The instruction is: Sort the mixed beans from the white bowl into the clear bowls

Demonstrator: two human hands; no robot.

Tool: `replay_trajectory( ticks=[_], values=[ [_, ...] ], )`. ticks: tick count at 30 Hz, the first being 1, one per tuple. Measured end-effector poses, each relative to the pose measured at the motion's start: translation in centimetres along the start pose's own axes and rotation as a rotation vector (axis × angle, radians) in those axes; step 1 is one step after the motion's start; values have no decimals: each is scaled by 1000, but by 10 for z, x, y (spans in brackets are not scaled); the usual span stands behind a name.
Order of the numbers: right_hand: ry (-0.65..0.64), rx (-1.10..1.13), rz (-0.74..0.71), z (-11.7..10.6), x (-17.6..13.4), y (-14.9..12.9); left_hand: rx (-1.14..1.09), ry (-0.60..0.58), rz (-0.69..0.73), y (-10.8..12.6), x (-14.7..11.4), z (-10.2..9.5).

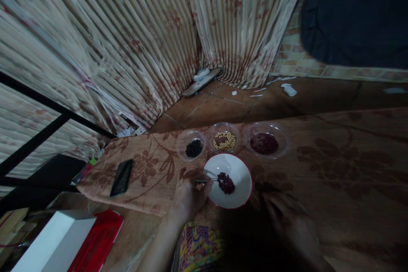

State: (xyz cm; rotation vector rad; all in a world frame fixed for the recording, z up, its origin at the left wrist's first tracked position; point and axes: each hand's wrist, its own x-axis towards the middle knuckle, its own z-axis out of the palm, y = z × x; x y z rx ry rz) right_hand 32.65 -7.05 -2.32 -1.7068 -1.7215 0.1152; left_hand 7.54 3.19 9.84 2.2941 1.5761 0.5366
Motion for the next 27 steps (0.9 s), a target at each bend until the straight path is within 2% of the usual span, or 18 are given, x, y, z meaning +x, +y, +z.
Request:
replay_trajectory(
  ticks=[5, 10, 12, 15, 19, 21, 24, 27],
  values=[
    [-7, 3, 9, 1, 0, -1, 24, 11, -21, 0, 5, 12],
    [-27, 26, 31, 1, 0, -1, -92, 32, -21, 12, 13, 36],
    [-40, 28, 38, 0, 1, -1, -136, 42, 2, 17, 16, 38],
    [-34, 18, 21, 0, 1, -1, -146, 77, -2, 19, 14, 23],
    [-27, -9, 9, 1, -1, 2, -164, -28, 13, 15, 7, -6],
    [-16, -12, 8, 2, -1, 2, -174, -71, 3, 12, 4, -9],
    [-11, -3, 1, 0, 0, 1, -215, -98, -8, 6, 5, 8],
    [-26, 8, 10, -2, 1, -1, -250, -4, -47, 0, 13, 28]
  ],
)
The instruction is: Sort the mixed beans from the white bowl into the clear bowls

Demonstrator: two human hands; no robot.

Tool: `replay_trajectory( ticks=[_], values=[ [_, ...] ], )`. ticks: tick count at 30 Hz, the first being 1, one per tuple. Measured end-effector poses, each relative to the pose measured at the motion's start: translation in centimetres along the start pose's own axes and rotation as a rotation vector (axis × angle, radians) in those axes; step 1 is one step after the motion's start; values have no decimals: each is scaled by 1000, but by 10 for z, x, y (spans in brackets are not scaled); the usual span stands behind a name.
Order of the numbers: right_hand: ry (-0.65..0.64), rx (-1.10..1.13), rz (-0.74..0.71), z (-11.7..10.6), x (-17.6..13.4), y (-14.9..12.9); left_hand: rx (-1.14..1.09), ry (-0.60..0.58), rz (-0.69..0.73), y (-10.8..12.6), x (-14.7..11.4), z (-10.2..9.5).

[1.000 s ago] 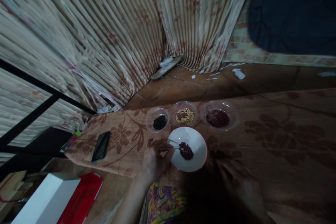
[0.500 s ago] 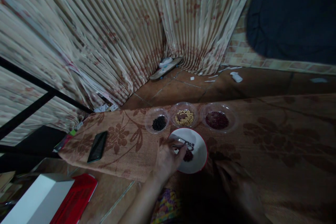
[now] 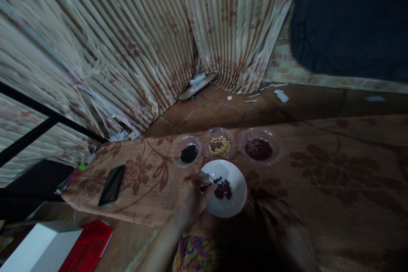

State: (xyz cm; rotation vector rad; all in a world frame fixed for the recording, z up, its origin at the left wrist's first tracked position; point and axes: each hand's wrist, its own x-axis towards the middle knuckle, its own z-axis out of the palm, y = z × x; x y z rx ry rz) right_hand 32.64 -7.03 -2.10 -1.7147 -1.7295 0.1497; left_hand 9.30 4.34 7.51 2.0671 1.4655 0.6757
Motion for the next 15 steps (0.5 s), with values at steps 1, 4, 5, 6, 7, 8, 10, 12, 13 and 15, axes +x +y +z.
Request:
replay_trajectory(
  ticks=[1, 4, 5, 6, 7, 8, 10, 12, 13, 15],
  values=[
    [-1, 3, 4, 0, 0, -1, 8, 49, -13, -2, 4, 2],
    [6, 7, 0, -1, 1, -1, 34, 116, -63, 0, 12, -6],
    [4, 9, 0, -1, 1, -1, 39, 95, -75, 3, 13, -12],
    [0, 12, 1, 0, 1, -1, 49, 60, -79, 5, 13, -19],
    [0, 15, 5, 0, 1, -1, 69, 23, -85, 8, 11, -24],
    [1, 15, 8, 0, 0, -1, 90, -14, -84, 10, 9, -29],
    [4, 9, 12, 0, 0, -1, 140, -61, -66, 11, 2, -33],
    [5, 0, 9, 1, 0, -1, 167, -74, -31, 9, -3, -29],
    [5, -3, 7, 1, 0, -1, 167, -70, -19, 7, -5, -25],
    [9, -3, 5, 0, 0, -1, 137, -34, -10, 3, -4, -14]
  ],
)
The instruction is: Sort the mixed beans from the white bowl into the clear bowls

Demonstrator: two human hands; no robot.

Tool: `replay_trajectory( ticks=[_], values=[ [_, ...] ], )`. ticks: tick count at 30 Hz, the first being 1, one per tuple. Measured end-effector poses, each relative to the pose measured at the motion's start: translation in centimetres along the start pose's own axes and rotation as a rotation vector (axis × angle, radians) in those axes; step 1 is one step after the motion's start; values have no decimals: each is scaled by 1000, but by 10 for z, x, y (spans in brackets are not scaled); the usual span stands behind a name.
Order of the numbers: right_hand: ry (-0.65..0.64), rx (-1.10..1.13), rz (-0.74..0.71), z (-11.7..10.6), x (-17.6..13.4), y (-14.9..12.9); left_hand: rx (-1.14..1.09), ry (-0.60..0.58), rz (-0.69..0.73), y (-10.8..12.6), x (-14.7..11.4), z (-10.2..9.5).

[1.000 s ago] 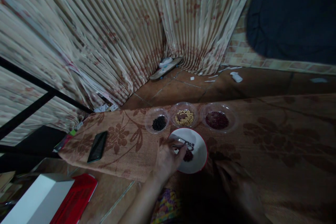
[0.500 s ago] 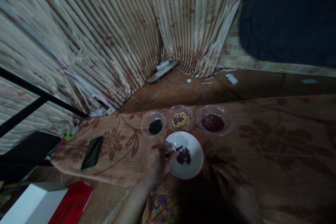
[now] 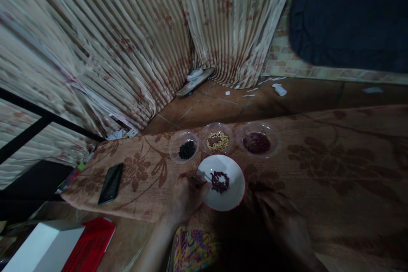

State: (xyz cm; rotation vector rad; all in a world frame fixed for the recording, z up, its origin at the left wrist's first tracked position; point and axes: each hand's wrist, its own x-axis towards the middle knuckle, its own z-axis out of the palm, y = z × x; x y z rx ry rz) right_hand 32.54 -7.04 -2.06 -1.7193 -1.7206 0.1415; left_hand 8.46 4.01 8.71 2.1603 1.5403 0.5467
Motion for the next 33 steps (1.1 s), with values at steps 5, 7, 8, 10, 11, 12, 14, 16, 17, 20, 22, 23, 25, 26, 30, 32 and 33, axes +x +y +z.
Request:
replay_trajectory(
  ticks=[5, 7, 8, 10, 11, 12, 14, 16, 17, 20, 22, 23, 25, 26, 30, 32, 33],
  values=[
    [-11, 0, -4, -1, -1, 0, -124, 167, 11, -2, 7, 21],
    [-11, -7, -7, 0, 0, 0, -137, 206, 24, -4, 6, 21],
    [-9, -13, -10, 0, 0, 1, -132, 211, 31, -5, 5, 20],
    [-5, -22, -16, 2, 0, 1, -101, 182, 40, -8, 1, 16],
    [-3, -25, -19, 2, 0, 1, -82, 163, 39, -10, -1, 13],
    [-3, -27, -20, 2, 0, 2, -64, 147, 39, -11, -2, 12],
    [-6, -26, -21, 2, 0, 1, -41, 130, 35, -10, -2, 11],
    [-2, -19, -25, 1, 0, 1, -39, 127, 36, -7, 0, 14],
    [-4, -15, -26, 1, 0, 1, -40, 117, 37, -5, 2, 16],
    [-10, 2, -15, -1, 0, 0, -39, 94, 10, 3, 7, 24],
    [-8, 16, -11, -1, 0, -1, -44, 96, -16, 5, 8, 28],
    [-2, 23, -11, -1, 0, -1, -46, 107, -21, 6, 9, 29],
    [4, 28, -8, -1, 1, -2, -42, 122, -8, 5, 9, 32],
    [3, 28, -5, -1, 1, -2, -36, 127, 6, 4, 9, 33],
    [-6, 25, -6, -1, 1, -2, -4, 131, 48, 3, 8, 34],
    [3, 27, -13, -1, 1, -2, 7, 130, 50, 3, 8, 34],
    [8, 27, -15, -1, 1, -2, 10, 128, 49, 3, 8, 34]
  ],
)
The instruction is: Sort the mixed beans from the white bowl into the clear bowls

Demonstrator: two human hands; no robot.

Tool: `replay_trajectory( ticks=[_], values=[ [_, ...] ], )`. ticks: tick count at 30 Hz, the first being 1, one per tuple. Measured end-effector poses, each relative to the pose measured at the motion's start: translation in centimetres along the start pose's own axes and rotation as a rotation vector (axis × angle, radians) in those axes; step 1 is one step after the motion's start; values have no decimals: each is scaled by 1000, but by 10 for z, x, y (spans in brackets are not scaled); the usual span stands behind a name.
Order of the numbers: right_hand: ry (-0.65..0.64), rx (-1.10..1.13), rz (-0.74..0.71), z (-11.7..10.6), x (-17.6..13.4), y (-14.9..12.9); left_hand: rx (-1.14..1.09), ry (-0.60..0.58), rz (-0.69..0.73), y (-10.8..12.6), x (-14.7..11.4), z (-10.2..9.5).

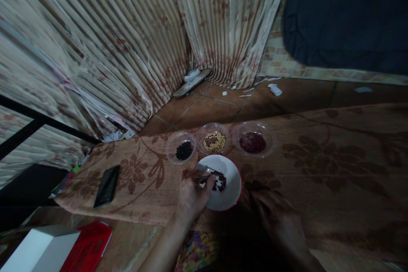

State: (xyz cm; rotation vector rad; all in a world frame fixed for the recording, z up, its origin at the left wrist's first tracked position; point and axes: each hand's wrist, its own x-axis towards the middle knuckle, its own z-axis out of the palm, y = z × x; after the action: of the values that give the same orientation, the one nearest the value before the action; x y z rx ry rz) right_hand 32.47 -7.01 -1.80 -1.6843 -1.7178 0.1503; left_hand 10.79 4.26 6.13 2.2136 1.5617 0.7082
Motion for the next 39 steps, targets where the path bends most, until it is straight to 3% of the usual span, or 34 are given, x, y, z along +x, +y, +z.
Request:
replay_trajectory(
  ticks=[19, 33, 39],
  values=[
    [-27, -24, 3, 2, -1, 3, 3, -6, 5, 9, 2, -3],
    [-7, -38, -3, -1, 1, -1, -26, 37, 13, 2, -1, 0],
    [-33, -33, 1, 2, -1, 1, -80, 82, -30, 8, 3, -18]
  ],
)
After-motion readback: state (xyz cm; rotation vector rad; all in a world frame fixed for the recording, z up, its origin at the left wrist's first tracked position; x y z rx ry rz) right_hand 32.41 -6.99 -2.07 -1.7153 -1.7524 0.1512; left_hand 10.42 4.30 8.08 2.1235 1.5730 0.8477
